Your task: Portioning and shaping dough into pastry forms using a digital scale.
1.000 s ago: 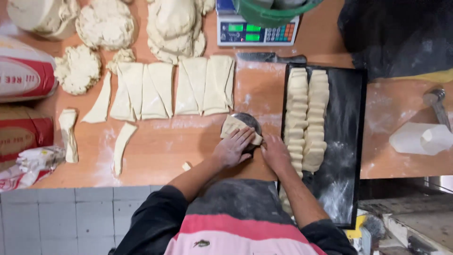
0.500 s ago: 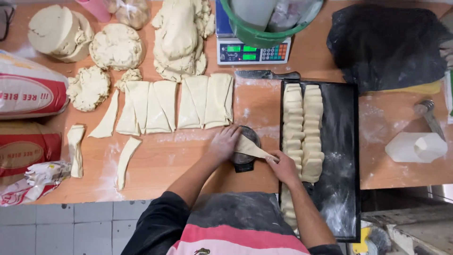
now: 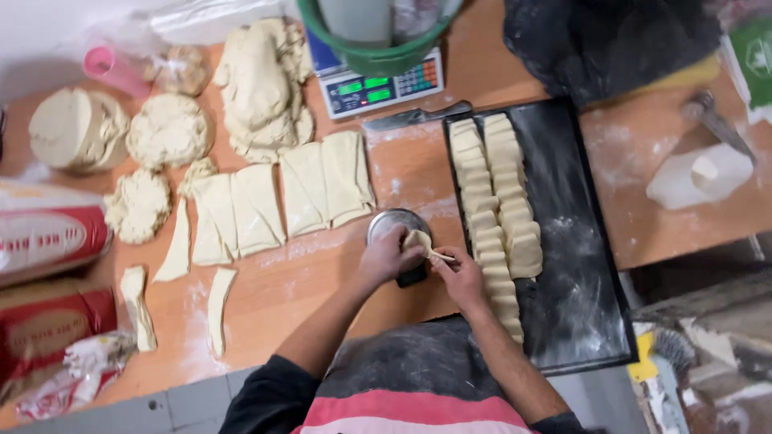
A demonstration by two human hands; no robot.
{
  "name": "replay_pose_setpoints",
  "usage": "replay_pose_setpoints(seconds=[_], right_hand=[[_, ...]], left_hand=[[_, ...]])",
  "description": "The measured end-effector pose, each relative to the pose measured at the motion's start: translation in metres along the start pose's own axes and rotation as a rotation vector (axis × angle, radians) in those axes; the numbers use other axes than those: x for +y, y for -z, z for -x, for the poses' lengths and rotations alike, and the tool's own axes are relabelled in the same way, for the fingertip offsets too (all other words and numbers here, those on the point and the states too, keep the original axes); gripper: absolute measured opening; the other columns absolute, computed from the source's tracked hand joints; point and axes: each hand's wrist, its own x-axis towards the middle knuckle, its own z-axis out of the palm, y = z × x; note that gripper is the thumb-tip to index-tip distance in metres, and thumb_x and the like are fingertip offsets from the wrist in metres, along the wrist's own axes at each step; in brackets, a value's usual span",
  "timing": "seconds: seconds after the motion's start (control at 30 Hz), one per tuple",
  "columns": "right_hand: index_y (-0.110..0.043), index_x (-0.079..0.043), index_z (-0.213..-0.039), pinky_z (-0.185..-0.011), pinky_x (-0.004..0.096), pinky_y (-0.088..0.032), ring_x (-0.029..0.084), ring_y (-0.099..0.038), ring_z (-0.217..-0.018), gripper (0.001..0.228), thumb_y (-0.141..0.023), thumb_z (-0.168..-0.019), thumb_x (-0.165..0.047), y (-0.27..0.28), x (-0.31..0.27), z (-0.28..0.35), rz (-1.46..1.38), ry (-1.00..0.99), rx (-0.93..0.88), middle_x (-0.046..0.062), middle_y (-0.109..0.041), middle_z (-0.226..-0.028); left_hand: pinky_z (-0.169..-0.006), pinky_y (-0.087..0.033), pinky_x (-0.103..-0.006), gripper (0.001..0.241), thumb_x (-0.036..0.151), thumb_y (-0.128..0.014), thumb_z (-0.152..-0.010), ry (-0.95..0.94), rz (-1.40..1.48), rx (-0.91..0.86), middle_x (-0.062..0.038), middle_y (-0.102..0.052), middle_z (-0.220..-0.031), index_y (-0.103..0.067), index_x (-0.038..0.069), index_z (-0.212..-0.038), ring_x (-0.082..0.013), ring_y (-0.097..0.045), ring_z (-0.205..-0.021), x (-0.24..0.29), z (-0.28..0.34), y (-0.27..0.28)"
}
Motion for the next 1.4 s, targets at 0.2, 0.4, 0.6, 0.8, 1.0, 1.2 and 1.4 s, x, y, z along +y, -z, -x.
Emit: replay_pose_setpoints(seconds=[0.2, 0.4, 0.6, 0.8, 1.0, 1.2, 1.4], right_hand=[[-0.055, -0.003, -0.124, -0.082, 0.032, -0.059, 0.014, -0.069, -0.100, 0.052, -0.081, -0.081, -0.015, 0.026, -0.025, 0.028, -0.040, 0.128, -0.033, 0.006, -0.068, -0.113], [-0.060, -0.001, -0.124, -0.085, 0.031, -0.055, 0.013, -0.067, -0.098, 0.035, -0.073, -0.094, -0.014, 0.088, -0.022, 0.051, -0.427, 0.034, 0.135, 0.007, -0.068, -0.109], [-0.060, -0.004, -0.125, -0.081, 0.029, -0.054, 0.012, -0.066, -0.096, 0.035, -0.071, -0.095, -0.017, 0.147, -0.003, 0.072, -0.706, -0.042, 0.395, 0.004, -0.069, -0.110], [-0.060, -0.004, -0.122, -0.082, 0.032, -0.056, 0.015, -0.069, -0.100, 0.038, -0.074, -0.092, -0.023, 0.162, 0.062, 0.057, -0.113, -0.211, 0.565, 0.005, -0.072, -0.114], [-0.058, -0.003, -0.103, -0.079, 0.047, -0.052, 0.034, -0.066, -0.085, 0.034, -0.080, -0.097, -0.029, 0.178, 0.019, 0.049, 0.636, -0.347, 0.483, 0.014, -0.064, -0.093], [-0.060, -0.009, -0.115, -0.080, 0.048, -0.054, 0.039, -0.063, -0.100, 0.040, -0.079, -0.080, -0.016, 0.170, 0.018, 0.031, 0.724, 0.354, 0.349, 0.015, -0.061, -0.110], [-0.061, -0.008, -0.109, -0.070, 0.038, -0.056, 0.024, -0.071, -0.077, 0.035, -0.081, -0.086, -0.025, 0.114, -0.044, 0.007, 0.425, 0.265, 0.329, 0.010, -0.065, -0.095]], left_hand=[[-0.076, -0.050, -0.0390, 0.048, 0.049, -0.051, -0.108, -0.065, 0.626, -0.154, -0.014, -0.065, -0.087, -0.062, 0.003, -0.098, -0.0257, -0.063, -0.082, -0.009, -0.021, -0.089], [-0.090, -0.050, -0.0327, 0.038, 0.041, -0.049, -0.106, 0.012, 0.660, -0.338, -0.007, -0.067, -0.106, -0.062, 0.008, -0.120, -0.0178, -0.061, -0.101, 0.067, -0.030, -0.097], [-0.093, -0.055, -0.0367, 0.047, 0.020, -0.069, -0.094, 0.122, 0.853, -0.795, -0.005, -0.069, -0.117, -0.055, 0.005, -0.137, -0.0197, -0.066, -0.109, 0.111, -0.064, -0.138], [-0.089, -0.057, -0.0407, 0.045, 0.021, -0.077, -0.087, -0.405, -0.079, -0.440, -0.012, -0.070, -0.116, -0.062, 0.011, -0.128, -0.0299, -0.071, -0.103, 0.145, -0.085, -0.184], [-0.087, -0.054, -0.0439, 0.045, 0.022, -0.075, -0.088, -0.610, -0.110, -0.129, -0.013, -0.063, -0.123, -0.061, 0.010, -0.129, -0.0355, -0.067, -0.104, 0.175, -0.061, -0.170], [-0.088, -0.057, -0.0398, 0.040, 0.021, -0.073, -0.092, -0.509, -0.018, -0.001, -0.011, -0.065, -0.116, -0.060, 0.012, -0.129, -0.0293, -0.068, -0.105, 0.115, -0.017, -0.119], [-0.080, -0.061, -0.0396, 0.036, 0.023, -0.069, -0.091, -0.030, -0.009, 0.159, -0.011, -0.074, -0.109, -0.066, 0.010, -0.124, -0.0267, -0.075, -0.092, -0.068, 0.081, -0.053]])
